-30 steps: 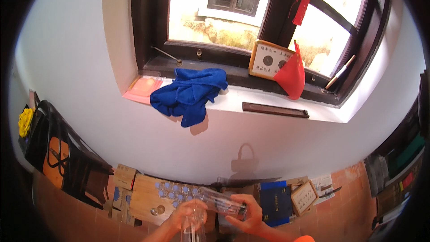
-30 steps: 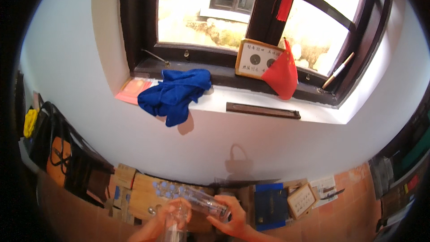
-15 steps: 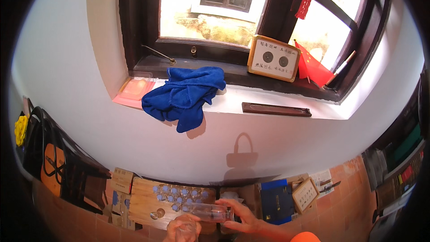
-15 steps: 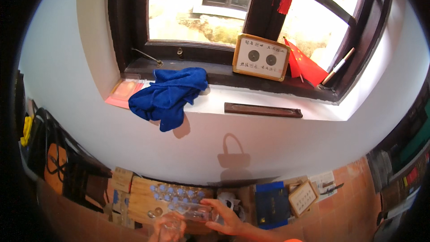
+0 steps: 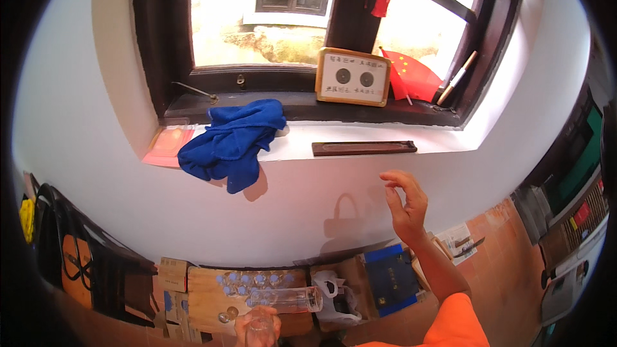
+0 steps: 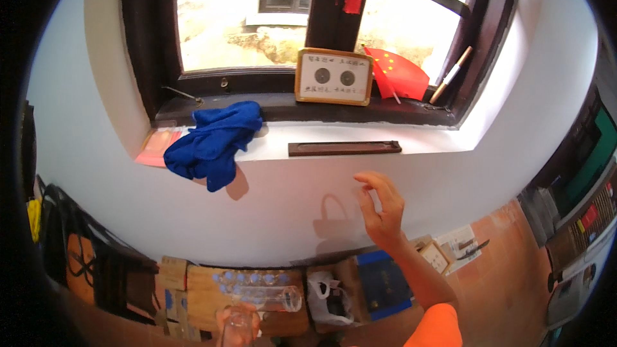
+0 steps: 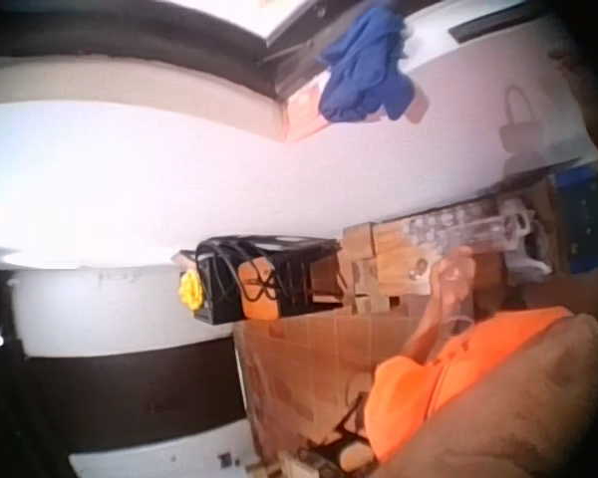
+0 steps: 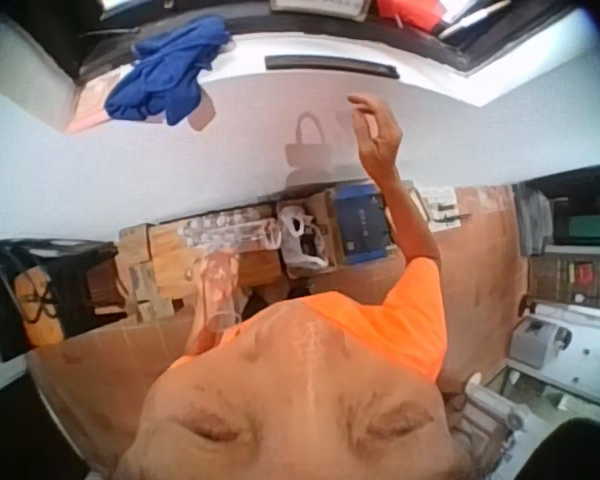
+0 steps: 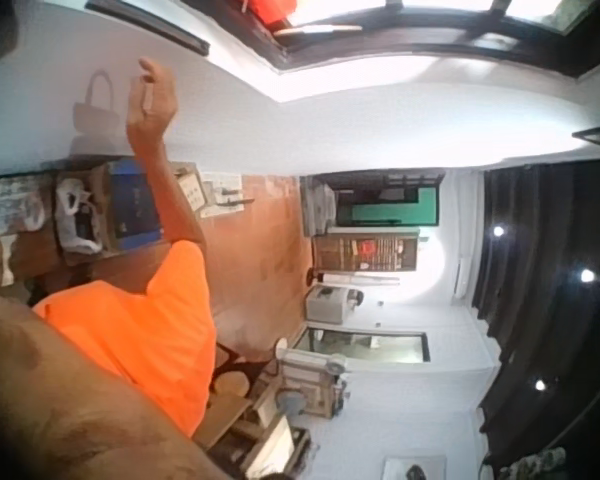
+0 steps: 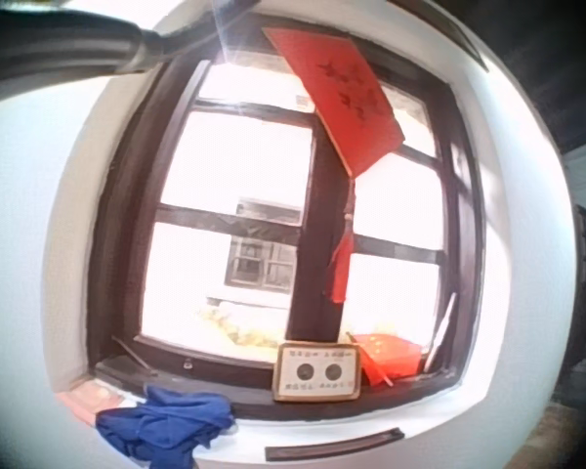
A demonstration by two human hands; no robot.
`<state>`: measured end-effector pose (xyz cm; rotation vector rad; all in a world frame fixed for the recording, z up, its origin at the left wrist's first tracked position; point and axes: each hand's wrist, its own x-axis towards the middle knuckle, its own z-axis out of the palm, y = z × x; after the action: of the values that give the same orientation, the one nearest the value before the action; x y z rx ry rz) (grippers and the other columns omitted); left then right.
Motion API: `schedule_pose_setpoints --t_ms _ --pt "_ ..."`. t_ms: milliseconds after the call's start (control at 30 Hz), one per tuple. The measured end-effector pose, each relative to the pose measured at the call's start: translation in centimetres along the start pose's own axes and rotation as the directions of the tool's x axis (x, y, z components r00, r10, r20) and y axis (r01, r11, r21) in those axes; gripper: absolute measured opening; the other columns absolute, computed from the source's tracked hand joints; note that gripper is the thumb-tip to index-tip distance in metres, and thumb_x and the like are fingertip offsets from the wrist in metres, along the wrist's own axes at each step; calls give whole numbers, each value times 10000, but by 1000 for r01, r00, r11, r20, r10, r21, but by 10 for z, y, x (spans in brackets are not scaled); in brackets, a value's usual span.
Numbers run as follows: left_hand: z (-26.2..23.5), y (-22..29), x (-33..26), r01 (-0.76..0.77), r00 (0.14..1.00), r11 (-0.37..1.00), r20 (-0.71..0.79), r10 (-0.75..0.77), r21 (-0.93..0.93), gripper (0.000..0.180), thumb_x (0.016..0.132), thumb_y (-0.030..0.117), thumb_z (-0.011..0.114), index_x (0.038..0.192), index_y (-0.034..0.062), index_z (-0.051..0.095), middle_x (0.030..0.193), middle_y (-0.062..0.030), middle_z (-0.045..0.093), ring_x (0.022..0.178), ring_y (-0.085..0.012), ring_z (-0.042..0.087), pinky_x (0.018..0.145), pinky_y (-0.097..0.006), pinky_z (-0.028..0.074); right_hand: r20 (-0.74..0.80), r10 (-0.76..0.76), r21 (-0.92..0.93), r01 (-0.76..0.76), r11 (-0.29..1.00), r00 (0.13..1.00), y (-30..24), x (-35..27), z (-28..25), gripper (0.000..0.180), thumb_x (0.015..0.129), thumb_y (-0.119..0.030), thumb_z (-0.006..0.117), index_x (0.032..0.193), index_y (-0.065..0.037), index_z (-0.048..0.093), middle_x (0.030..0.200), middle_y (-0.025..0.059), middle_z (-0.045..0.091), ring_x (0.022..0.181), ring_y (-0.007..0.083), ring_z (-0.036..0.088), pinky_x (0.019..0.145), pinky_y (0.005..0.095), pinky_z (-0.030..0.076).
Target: The person arranges a small Chinese flag and two framed calligraphy pieces on a window sill. They also place several clear glasses on the sill and wipe the surface with a blue cloth. The person handles the items one by one, adjusting their positions for display.
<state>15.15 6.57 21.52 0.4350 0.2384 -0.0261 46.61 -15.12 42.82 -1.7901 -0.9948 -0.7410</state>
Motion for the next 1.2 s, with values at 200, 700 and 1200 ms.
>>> schedule_pose_setpoints --t_ms 200,700,1200 --pt "6 -6 1 1 1000 1000 -16 -1 3 592 823 385 557 1213 -59 510 754 -195 581 410 -225 483 315 -308 379 -244 143 39 -138 990 959 37 39 -19 188 870 -1 605 1056 -18 619 963 65 666 890 140 621 727 266 485" --pt "33 -37 14 28 998 1000 -54 -28 9 585 825 381 562 1207 -59 513 768 -198 588 422 -224 496 331 -306 393 -98 -151 -453 91 887 984 151 156 -54 441 785 -160 655 1192 -13 566 1120 185 607 1047 331 582 894 428 454" --pt "43 -61 9 -1 995 1000 -101 0 -10 578 826 378 568 1201 -59 517 782 -200 594 435 -222 508 348 -303 406 79 79 -494 -30 869 994 221 178 -28 170 810 -123 598 954 -99 685 937 132 645 943 325 620 833 420 493"
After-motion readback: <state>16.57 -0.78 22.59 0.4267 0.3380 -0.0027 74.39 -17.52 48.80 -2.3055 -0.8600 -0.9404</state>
